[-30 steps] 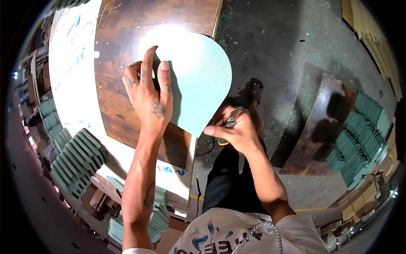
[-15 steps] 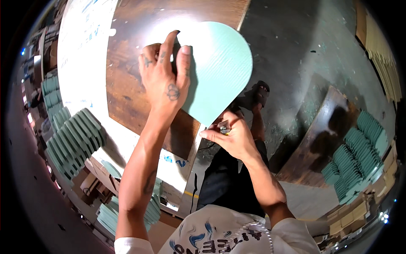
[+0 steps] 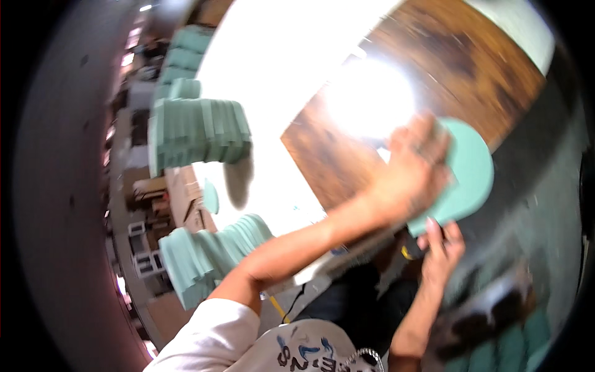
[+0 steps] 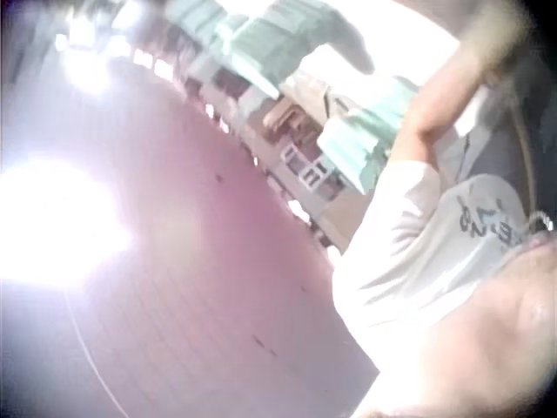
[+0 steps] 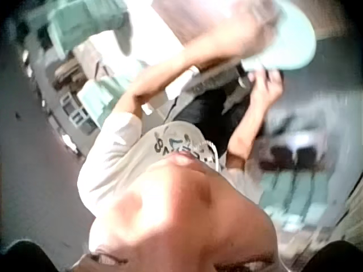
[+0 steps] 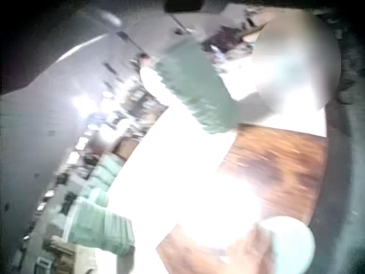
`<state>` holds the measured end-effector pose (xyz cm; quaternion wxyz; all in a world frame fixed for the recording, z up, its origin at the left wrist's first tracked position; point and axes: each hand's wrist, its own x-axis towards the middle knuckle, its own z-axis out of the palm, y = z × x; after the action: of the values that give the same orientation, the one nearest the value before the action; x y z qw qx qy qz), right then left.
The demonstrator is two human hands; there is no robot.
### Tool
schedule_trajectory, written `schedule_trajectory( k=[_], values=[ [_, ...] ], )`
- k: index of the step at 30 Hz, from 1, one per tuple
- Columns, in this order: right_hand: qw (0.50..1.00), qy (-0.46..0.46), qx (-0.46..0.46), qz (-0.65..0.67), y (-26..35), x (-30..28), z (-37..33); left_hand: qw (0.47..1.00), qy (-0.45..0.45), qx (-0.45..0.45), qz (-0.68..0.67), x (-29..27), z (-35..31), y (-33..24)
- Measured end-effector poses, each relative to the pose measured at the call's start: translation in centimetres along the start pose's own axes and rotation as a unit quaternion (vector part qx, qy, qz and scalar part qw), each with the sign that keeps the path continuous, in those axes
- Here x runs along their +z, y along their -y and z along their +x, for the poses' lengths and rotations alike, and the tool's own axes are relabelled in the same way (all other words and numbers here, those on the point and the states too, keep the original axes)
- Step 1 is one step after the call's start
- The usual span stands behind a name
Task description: Using a utility knife to trim excess material from the edges of curved green foam panels.
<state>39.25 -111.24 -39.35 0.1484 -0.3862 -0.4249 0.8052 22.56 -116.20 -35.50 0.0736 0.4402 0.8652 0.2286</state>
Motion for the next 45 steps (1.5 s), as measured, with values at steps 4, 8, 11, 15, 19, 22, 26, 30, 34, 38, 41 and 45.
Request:
schedule_trajectory(
  k=[4, 8, 11, 15, 19, 22, 26, 30, 34, 38, 41, 45],
  values=[
    [0.977, 0.047, -0.156, -0.137, -0.8, -1.2, -1.9, 0.985, 0.158, -0.003, -0.075, -2.7, -4.9, -4.6],
    [0.97, 0.104, -0.188, -0.113, 1.7, 0.5, -1.9, 0.977, 0.109, -0.073, -0.168, -6.3, -3.7, -6.0],
    [0.948, 0.229, -0.161, -0.152, 2.2, -1.3, -0.5, 0.968, 0.067, -0.068, -0.232, -7.3, -3.0, -4.9],
    [0.968, 0.242, 0.03, 0.058, 4.4, 1.4, -0.3, 0.97, -0.047, -0.179, -0.16, -10.0, -1.6, -1.8],
    [0.925, 0.214, 0.143, 0.279, 0.7, -3.9, -2.6, 0.901, -0.045, -0.221, -0.37, -11.7, -0.5, 2.7],
    [0.913, 0.165, 0.28, 0.246, -3.5, -9.5, -7.6, 0.89, -0.031, -0.246, -0.383, -7.6, -0.1, 7.1],
    [0.936, 0.078, 0.339, 0.051, -7.2, -13.8, -14.4, 0.911, -0.061, -0.312, -0.264, -3.9, 0.2, 8.3],
    [0.944, -0.049, 0.291, -0.145, -7.4, -11.8, -18.6, 0.974, -0.091, -0.173, 0.112, -1.1, -0.8, 7.8],
    [0.896, -0.085, 0.233, -0.368, -12.1, -12.3, -23.6, 0.987, -0.087, -0.052, 0.128, -0.3, 2.0, 7.2],
    [0.891, -0.104, 0.149, -0.416, -11.4, -11.9, -21.6, 0.991, -0.082, 0.003, 0.109, 1.1, 5.3, 8.4],
    [0.942, -0.107, -0.01, -0.318, -5.2, -9.6, -13.2, 0.976, -0.148, -0.039, 0.158, 3.2, 5.7, 5.6],
    [0.814, -0.016, -0.323, -0.482, 2.0, -4.2, -2.8, 0.967, -0.18, -0.086, 0.16, 4.2, 5.7, 3.7]
  ],
)
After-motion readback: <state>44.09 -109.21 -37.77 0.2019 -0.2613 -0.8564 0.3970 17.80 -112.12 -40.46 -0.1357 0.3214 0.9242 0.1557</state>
